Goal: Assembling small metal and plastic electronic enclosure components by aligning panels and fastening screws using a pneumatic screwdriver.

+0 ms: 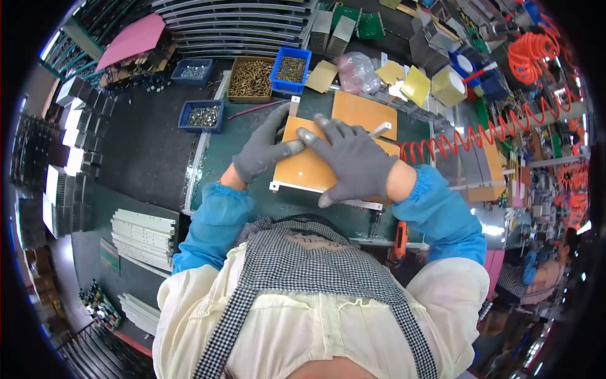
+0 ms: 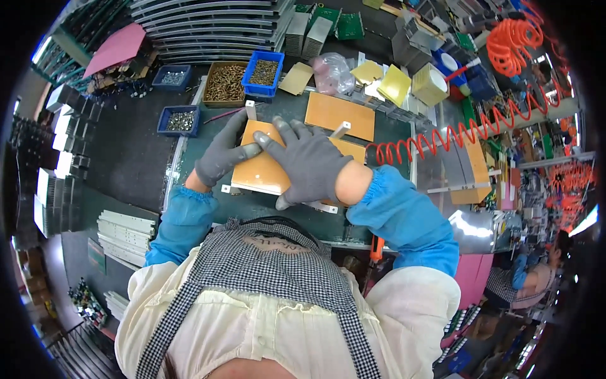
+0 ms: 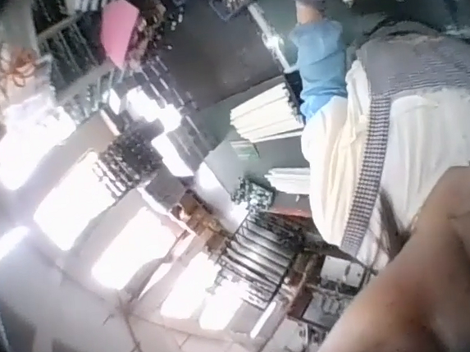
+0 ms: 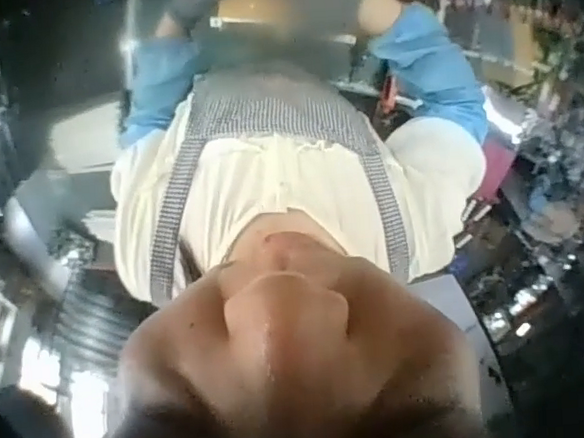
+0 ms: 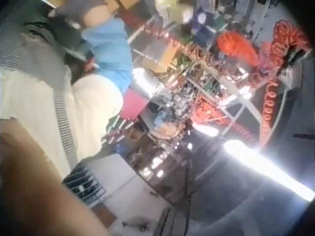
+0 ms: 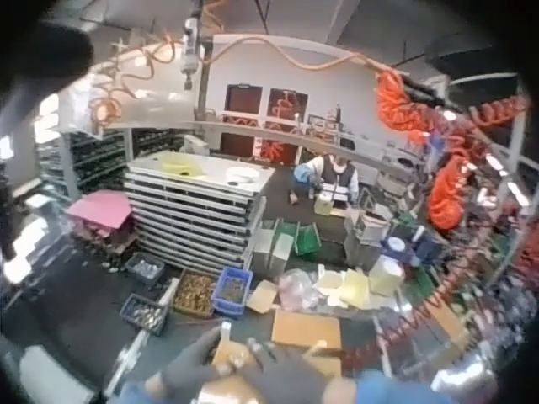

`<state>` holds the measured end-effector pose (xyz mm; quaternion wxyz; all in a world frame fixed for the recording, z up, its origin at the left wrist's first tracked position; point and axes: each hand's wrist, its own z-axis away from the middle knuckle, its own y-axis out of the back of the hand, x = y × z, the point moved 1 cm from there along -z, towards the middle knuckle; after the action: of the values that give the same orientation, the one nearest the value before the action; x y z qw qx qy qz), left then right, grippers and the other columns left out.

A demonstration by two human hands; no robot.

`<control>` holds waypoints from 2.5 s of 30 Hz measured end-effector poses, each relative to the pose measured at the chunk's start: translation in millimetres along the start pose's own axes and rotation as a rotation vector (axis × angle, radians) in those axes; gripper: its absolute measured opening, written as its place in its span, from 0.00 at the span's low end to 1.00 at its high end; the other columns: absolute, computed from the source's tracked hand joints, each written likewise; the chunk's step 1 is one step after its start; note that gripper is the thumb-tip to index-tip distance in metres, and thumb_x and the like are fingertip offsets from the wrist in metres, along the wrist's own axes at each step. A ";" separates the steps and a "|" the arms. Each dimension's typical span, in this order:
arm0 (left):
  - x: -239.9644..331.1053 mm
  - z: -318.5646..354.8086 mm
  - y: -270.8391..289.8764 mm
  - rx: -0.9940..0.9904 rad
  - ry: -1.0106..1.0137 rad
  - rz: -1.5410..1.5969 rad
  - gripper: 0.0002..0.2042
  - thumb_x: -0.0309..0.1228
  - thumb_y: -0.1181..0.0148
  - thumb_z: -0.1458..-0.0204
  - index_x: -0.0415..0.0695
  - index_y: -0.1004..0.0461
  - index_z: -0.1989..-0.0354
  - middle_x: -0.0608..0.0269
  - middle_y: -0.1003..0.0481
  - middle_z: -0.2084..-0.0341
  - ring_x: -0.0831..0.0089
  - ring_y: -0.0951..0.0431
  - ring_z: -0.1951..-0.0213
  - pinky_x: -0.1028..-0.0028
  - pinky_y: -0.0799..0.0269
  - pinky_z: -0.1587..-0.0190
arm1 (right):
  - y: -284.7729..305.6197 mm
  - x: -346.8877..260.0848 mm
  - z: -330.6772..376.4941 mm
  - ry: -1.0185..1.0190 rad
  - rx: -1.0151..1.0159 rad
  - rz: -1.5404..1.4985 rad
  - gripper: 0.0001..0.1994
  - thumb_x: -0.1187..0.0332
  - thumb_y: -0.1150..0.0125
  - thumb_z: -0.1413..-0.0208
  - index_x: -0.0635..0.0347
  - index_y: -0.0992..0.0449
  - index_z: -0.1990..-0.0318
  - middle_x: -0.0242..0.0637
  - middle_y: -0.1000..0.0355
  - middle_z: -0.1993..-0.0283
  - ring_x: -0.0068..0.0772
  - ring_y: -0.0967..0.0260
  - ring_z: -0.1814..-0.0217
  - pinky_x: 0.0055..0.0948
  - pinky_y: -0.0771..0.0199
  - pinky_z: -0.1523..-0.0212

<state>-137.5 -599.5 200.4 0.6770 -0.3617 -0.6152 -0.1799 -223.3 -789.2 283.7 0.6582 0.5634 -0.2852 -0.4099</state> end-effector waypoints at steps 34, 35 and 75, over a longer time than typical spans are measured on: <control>-99.8 -60.7 315.2 0.320 0.838 -1.511 0.23 0.43 0.35 0.60 0.44 0.21 0.55 0.47 0.22 0.57 0.54 0.22 0.53 0.63 0.26 0.51 | 19.2 13.0 -5.2 0.013 0.083 -0.197 0.54 0.38 0.29 0.67 0.51 0.45 0.31 0.60 0.57 0.29 0.66 0.61 0.26 0.58 0.63 0.30; -97.5 -61.5 312.4 0.338 0.800 -1.514 0.20 0.40 0.35 0.59 0.45 0.20 0.56 0.49 0.22 0.58 0.54 0.22 0.53 0.63 0.26 0.51 | 27.0 14.8 -1.3 0.007 0.083 -0.202 0.54 0.38 0.29 0.67 0.51 0.45 0.31 0.60 0.57 0.29 0.66 0.61 0.26 0.58 0.63 0.30; -18.4 20.4 145.7 0.554 -0.024 1.122 0.17 0.27 0.60 0.37 0.29 0.36 0.45 0.43 0.33 0.44 0.48 0.34 0.40 0.59 0.32 0.39 | -239.8 64.6 196.0 -1.164 0.891 -1.638 0.23 0.61 0.36 0.51 0.65 0.29 0.51 0.35 0.29 0.67 0.29 0.30 0.69 0.24 0.30 0.72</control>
<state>-54.7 -490.6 143.2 0.7301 -0.4426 -0.3628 0.3733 -407.3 -951.3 83.9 -0.3112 0.4896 -0.2141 -0.7859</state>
